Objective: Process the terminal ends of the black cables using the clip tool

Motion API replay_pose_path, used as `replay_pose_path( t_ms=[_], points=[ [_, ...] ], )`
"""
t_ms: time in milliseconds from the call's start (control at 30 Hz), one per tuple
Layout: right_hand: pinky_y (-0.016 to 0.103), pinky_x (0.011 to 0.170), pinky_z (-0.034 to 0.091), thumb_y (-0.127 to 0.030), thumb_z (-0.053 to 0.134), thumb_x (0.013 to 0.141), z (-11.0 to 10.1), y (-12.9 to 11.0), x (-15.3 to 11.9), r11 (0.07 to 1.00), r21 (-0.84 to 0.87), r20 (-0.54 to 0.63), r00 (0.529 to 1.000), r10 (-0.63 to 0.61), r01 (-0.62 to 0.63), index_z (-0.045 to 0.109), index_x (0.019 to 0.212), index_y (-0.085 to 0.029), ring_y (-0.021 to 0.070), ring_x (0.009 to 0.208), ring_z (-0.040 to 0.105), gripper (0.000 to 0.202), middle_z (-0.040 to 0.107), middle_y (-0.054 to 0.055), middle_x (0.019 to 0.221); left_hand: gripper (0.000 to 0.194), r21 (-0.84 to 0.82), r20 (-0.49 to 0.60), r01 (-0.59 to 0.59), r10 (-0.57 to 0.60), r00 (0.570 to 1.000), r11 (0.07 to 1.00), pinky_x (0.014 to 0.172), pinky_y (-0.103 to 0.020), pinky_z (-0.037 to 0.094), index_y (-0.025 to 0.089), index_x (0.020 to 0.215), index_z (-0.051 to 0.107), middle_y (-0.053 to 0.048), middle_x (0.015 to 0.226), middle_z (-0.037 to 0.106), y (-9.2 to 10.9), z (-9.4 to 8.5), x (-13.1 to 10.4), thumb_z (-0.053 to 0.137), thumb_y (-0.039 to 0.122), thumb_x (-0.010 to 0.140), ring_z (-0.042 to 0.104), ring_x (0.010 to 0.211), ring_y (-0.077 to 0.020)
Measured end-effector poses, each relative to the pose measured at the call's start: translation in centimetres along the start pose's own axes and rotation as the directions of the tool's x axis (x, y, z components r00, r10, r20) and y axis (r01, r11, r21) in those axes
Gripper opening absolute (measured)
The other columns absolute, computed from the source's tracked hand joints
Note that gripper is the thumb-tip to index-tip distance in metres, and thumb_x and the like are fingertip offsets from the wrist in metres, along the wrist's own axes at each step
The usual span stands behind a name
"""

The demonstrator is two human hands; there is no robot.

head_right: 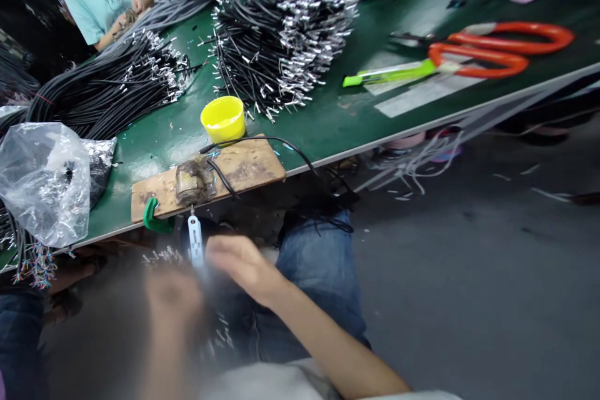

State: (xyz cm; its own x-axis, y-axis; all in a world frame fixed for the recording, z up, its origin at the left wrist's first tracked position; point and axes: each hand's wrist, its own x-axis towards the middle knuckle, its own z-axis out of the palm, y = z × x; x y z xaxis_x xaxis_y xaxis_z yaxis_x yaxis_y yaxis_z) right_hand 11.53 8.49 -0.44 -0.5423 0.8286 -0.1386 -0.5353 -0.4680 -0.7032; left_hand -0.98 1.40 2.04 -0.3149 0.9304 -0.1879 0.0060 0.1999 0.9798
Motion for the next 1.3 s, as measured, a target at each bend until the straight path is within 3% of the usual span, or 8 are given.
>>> replay_pose_path(
  t_ms=[100, 367, 600, 833, 900, 1000, 1100, 1300],
  points=[
    [0.023, 0.053, 0.035, -0.054, 0.076, 0.058, 0.4, -1.4, 1.3, 0.996, -0.036, -0.165, 0.983, -0.080, 0.075, 0.062, 0.059, -0.015, 0.0099, 0.054, 0.044, 0.041, 0.053, -0.002, 0.056, 0.005, 0.049, -0.032, -0.041, 0.043, 0.999, 0.998, 0.057, -0.029, 0.048, 0.020, 0.058, 0.075, -0.005, 0.058, 0.072, 0.6, -0.3, -0.3, 0.079, 0.023, 0.056, 0.063, 0.054, -0.0193],
    [0.025, 0.052, 0.041, -0.056, 0.071, 0.064, 2.7, -2.0, 2.5, 0.994, 0.085, -0.033, 0.997, -0.071, 0.074, 0.066, 0.058, -0.015, 0.0119, 0.051, 0.050, 0.042, 0.057, 0.001, 0.053, 0.006, 0.084, -0.035, -0.103, 0.106, 0.994, 0.991, 0.053, -0.028, 0.048, 0.018, 0.060, 0.074, -0.005, 0.056, 0.071, 1.1, -0.1, 0.7, 0.076, 0.023, 0.060, 0.062, 0.052, -0.0183],
    [0.024, 0.051, 0.043, -0.060, 0.069, 0.065, 1.6, -0.3, 2.4, 0.971, 0.237, -0.007, 1.000, 0.027, -0.024, 0.070, 0.070, -0.017, 0.0126, 0.053, 0.052, 0.043, 0.062, 0.003, 0.061, 0.011, 0.096, -0.041, -0.093, 0.097, 0.994, 0.991, 0.051, -0.026, 0.045, 0.016, 0.058, 0.072, -0.004, 0.052, 0.067, 1.4, 0.7, 0.4, 0.074, 0.026, 0.064, 0.057, 0.048, -0.0154],
    [0.026, 0.047, 0.036, -0.054, 0.065, 0.072, -1.5, 0.5, 0.5, 0.975, -0.103, -0.218, 0.952, -0.214, 0.196, 0.066, 0.071, -0.017, 0.0122, 0.051, 0.043, 0.037, 0.051, 0.000, 0.057, 0.009, 0.105, -0.031, -0.046, 0.050, 0.998, 0.993, 0.050, -0.026, 0.045, 0.017, 0.060, 0.074, -0.003, 0.052, 0.067, 1.5, 0.4, -0.2, 0.075, 0.026, 0.062, 0.056, 0.047, -0.0153],
    [0.027, 0.047, 0.035, -0.045, 0.063, 0.078, -1.5, 0.3, -1.0, 0.878, -0.377, -0.244, 0.883, -0.400, 0.294, 0.063, 0.068, -0.018, 0.0133, 0.053, 0.044, 0.028, 0.051, 0.001, 0.059, 0.009, 0.110, -0.019, -0.021, 0.023, 1.000, 0.994, 0.056, -0.027, 0.048, 0.018, 0.068, 0.077, -0.005, 0.059, 0.071, 1.1, 0.4, -0.3, 0.074, 0.025, 0.065, 0.061, 0.054, -0.0171],
    [0.030, 0.053, 0.038, -0.025, 0.059, 0.082, -0.3, 0.0, -2.8, 0.517, -0.739, -0.032, 0.745, -0.667, 0.431, 0.061, 0.069, -0.020, 0.0157, 0.057, 0.046, 0.014, 0.053, 0.001, 0.060, 0.014, 0.108, -0.012, 0.034, -0.032, 0.999, 0.994, 0.067, -0.029, 0.050, 0.018, 0.080, 0.078, -0.006, 0.068, 0.073, 0.1, 0.7, -0.4, 0.069, 0.024, 0.070, 0.065, 0.067, -0.0198],
    [0.034, 0.060, 0.040, -0.019, 0.063, 0.078, 1.4, 0.2, -3.5, 0.184, -0.867, 0.246, 0.718, -0.651, 0.464, 0.064, 0.083, -0.021, 0.0190, 0.066, 0.048, 0.005, 0.058, 0.004, 0.069, 0.011, 0.089, -0.011, 0.077, -0.076, 0.997, 0.993, 0.067, -0.027, 0.049, 0.015, 0.067, 0.075, -0.005, 0.068, 0.071, -1.0, 1.3, -0.7, 0.066, 0.020, 0.070, 0.063, 0.069, -0.0189],
    [0.032, 0.060, 0.039, -0.013, 0.053, 0.085, 2.0, 0.8, -3.0, 0.284, -0.843, 0.244, 0.796, -0.554, 0.456, 0.055, 0.068, -0.019, 0.0169, 0.064, 0.045, 0.018, 0.050, 0.001, 0.065, 0.014, 0.000, 0.117, 0.158, -0.156, 0.981, 0.988, 0.056, -0.023, 0.042, 0.012, 0.053, 0.067, 0.000, 0.055, 0.062, -1.4, 1.7, -0.5, 0.068, 0.016, 0.066, 0.054, 0.057, -0.0129]
  ],
)
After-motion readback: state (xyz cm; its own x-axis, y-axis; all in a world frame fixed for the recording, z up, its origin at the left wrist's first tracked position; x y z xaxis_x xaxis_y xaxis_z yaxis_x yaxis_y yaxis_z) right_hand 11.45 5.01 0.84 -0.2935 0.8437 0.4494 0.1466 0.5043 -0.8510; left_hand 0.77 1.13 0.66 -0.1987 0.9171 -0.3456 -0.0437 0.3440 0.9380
